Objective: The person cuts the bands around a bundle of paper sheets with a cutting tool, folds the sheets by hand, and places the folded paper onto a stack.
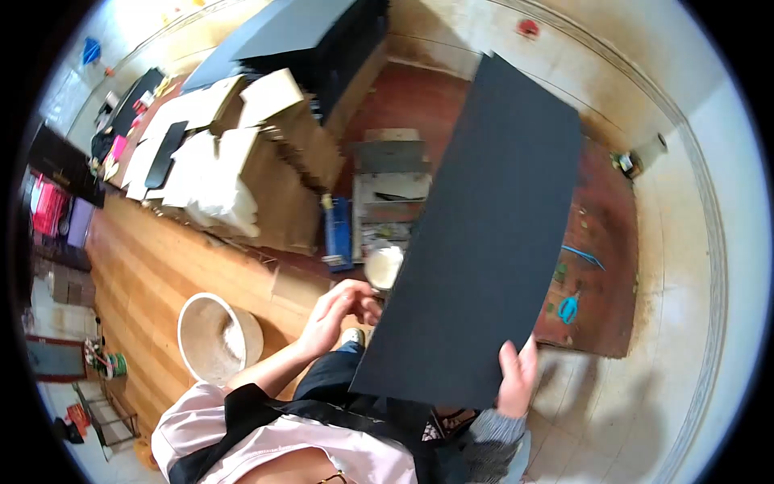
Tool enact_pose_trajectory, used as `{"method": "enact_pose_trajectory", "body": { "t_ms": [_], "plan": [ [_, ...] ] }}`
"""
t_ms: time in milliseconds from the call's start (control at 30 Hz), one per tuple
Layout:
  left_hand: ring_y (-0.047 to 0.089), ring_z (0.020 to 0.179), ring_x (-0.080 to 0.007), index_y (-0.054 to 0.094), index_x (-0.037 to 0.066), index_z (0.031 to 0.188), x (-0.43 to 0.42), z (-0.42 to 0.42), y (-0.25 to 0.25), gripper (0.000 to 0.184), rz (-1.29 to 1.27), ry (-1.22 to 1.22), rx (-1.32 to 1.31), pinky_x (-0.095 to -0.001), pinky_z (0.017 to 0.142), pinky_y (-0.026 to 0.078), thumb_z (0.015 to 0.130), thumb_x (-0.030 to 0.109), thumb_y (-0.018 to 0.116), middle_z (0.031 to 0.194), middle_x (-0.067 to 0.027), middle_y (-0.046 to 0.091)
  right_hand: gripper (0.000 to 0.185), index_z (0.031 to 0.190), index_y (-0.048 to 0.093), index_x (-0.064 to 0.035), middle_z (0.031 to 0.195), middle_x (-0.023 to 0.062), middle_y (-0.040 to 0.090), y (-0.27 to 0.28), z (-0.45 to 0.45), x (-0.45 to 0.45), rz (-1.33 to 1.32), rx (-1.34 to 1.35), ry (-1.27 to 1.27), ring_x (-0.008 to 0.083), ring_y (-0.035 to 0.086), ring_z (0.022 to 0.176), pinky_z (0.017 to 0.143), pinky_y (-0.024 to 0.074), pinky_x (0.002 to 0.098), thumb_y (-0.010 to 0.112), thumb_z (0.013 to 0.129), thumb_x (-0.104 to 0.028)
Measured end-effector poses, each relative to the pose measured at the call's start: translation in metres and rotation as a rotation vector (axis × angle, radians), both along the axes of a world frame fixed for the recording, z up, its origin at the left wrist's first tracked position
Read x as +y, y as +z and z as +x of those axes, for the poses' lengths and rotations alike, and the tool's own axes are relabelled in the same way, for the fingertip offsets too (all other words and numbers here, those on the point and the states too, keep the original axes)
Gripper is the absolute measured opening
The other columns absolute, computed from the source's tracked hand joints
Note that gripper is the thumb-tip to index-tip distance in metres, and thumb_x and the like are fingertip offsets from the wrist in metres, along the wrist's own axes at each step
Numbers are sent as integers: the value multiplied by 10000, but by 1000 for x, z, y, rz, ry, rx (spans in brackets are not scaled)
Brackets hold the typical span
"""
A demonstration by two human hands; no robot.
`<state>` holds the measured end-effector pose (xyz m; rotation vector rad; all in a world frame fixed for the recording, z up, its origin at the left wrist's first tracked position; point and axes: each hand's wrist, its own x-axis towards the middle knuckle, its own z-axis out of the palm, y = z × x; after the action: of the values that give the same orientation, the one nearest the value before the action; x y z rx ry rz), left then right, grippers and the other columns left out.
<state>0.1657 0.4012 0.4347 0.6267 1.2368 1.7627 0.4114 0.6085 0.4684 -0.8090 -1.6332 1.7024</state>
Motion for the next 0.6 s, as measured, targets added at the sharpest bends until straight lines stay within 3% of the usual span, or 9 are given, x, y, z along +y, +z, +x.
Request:
{"method": "enact_pose_trajectory", "body": {
  "t_ms": [133,200,300,367,433,467,567,600],
  "plan": [
    [631,813,-129,619,22,1140,-89,-27,-8,286,-127,347,69,-270,781,492,1127,232,425,947,-69,703,561,1549,385,65,1524,121,505,69,-139,4,23,8,156,204,485,1389,1182,340,329,547,1041,-110],
    [627,801,-125,624,22,1100,-118,-31,-22,284,-178,438,47,-268,774,488,1127,225,427,908,-72,718,481,1475,513,43,1392,88,619,89,-219,22,154,52,248,167,587,1257,1100,428,305,568,1047,-168],
    [638,812,-116,630,20,1092,-138,-27,-36,279,-185,549,53,-261,770,487,1128,210,428,906,-76,730,343,1253,662,10,1165,47,710,120,-339,50,20,174,414,129,672,1010,890,526,272,604,1016,-232],
    [643,823,-108,635,12,1093,-142,-22,-36,284,-195,629,53,-257,768,488,1129,208,432,914,-71,733,323,1136,693,-36,1061,34,702,123,-421,84,116,190,426,102,643,937,789,521,255,608,1012,-321],
    [650,823,-107,638,10,1091,-141,-16,-38,280,-207,706,44,-254,765,498,1127,204,439,914,-77,736,240,1028,673,-87,819,32,665,151,-484,81,-56,89,313,131,614,620,533,506,268,696,960,-315],
    [653,823,-107,639,9,1092,-140,-12,-40,276,-207,744,34,-253,764,503,1126,201,443,917,-78,737,224,1043,669,-95,840,36,660,131,-540,136,-121,75,513,126,622,655,536,517,276,701,959,-300],
    [659,826,-112,641,8,1092,-136,-2,-44,272,-218,806,-12,-256,773,514,1124,200,450,920,-81,739,385,1286,618,83,1258,127,680,122,-617,144,119,57,410,256,627,1134,1016,495,409,648,1010,-183],
    [659,826,-112,641,8,1092,-135,-1,-47,272,-219,812,-16,-256,773,514,1124,200,450,920,-81,739,421,1335,590,97,1346,139,646,118,-631,141,190,41,379,264,602,1210,1048,475,369,640,1024,-182]
  ]
}}
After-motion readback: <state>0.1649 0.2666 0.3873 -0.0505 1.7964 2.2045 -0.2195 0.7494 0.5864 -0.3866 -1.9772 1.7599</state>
